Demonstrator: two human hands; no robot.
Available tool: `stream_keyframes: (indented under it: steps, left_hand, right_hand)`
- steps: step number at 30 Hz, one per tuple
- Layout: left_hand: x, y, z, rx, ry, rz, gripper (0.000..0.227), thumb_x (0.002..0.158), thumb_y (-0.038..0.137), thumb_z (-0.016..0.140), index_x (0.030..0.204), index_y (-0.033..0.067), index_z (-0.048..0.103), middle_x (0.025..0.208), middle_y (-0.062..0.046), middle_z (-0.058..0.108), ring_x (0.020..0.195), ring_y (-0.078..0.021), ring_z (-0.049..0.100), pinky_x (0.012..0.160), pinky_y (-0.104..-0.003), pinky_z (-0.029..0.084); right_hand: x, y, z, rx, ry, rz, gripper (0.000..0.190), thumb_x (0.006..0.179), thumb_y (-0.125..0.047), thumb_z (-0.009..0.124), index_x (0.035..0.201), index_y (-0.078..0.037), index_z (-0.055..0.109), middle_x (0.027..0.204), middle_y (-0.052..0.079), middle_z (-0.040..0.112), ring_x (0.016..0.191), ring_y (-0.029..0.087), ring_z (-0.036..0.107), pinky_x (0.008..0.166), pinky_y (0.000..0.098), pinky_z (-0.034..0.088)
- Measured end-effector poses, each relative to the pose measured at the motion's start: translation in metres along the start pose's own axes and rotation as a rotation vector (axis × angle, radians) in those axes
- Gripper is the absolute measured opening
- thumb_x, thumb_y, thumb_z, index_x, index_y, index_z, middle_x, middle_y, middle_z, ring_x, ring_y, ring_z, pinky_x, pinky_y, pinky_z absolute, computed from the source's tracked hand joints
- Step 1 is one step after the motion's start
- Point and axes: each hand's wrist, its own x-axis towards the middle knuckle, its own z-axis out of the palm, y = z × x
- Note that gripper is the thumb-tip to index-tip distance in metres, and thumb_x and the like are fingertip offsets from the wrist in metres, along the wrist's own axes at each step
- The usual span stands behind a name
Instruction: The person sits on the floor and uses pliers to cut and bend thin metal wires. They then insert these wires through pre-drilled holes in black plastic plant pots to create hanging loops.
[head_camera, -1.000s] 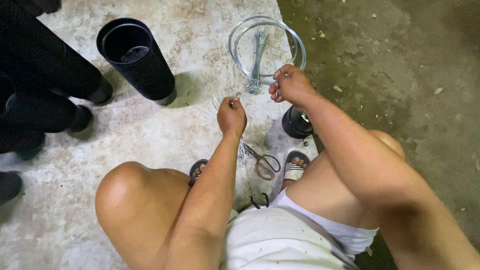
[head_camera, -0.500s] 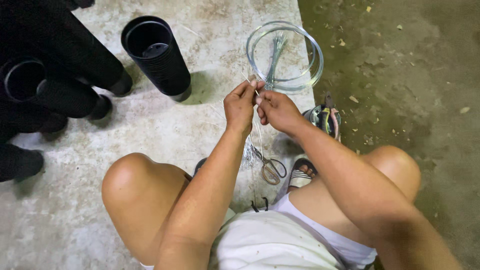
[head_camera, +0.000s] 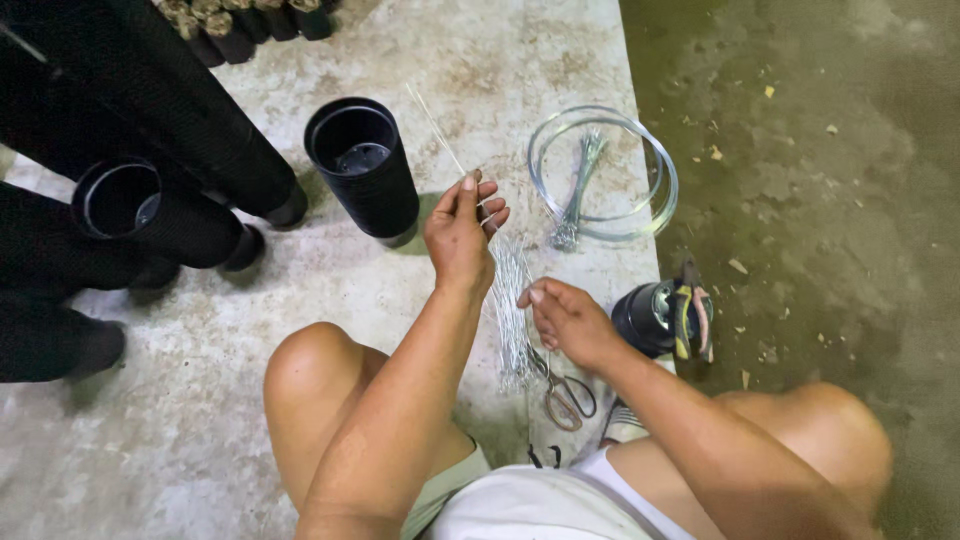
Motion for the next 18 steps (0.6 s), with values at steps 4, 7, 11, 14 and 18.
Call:
stream_keyframes:
  steps: [4,7,11,14,18]
  left_hand:
    - [0.024,0.015,0.008,0.005,-0.001,0.053,0.028,0.101,0.021,0.062,0.118,-0.0006,0.069,0.097,-0.009,0.071,0.076,-0.0147,0.067,0.068,-0.031,0.061]
    - [0.039,0.019,0.016,0.027,0.0,0.083,0.027,0.102,0.021,0.062,0.117,-0.001,0.07,0.092,-0.008,0.071,0.07,-0.0123,0.064,0.063,-0.028,0.057]
    - [0.043,0.011,0.018,0.02,-0.047,0.088,0.028,0.103,0.021,0.063,0.115,-0.0029,0.07,0.083,-0.005,0.066,0.058,-0.0074,0.051,0.051,-0.023,0.042]
    - [0.039,0.004,0.015,0.019,-0.048,0.068,0.028,0.102,0.022,0.063,0.114,-0.0013,0.071,0.077,0.0,0.061,0.052,-0.0044,0.041,0.046,-0.021,0.032]
    - [0.031,0.0,0.014,0.182,-0.043,0.105,0.027,0.102,0.023,0.066,0.112,-0.0011,0.075,0.071,0.005,0.054,0.057,-0.0029,0.039,0.049,-0.021,0.03]
  right_hand:
    - [-0.008,0.008,0.011,-0.026,0.006,-0.066,0.024,0.108,-0.024,0.047,0.105,-0.004,0.06,0.06,-0.004,0.041,0.052,0.007,0.037,0.049,0.0248,0.034]
    - [-0.014,0.011,0.018,-0.249,0.119,-0.102,0.025,0.108,-0.024,0.047,0.104,-0.005,0.062,0.059,-0.003,0.042,0.052,0.007,0.038,0.049,0.0256,0.034]
    - [-0.02,0.012,0.025,-0.483,0.211,-0.072,0.024,0.104,-0.023,0.048,0.104,-0.007,0.065,0.058,0.001,0.057,0.052,0.009,0.051,0.051,0.0281,0.043]
    - [-0.018,0.01,0.034,-0.518,0.175,-0.128,0.022,0.104,-0.02,0.048,0.1,-0.005,0.065,0.069,0.003,0.072,0.06,0.012,0.063,0.059,0.0301,0.051]
    - [-0.015,0.003,0.041,-0.705,0.136,-0.032,0.022,0.1,-0.024,0.056,0.102,-0.006,0.069,0.079,0.007,0.077,0.062,0.017,0.065,0.063,0.0329,0.052]
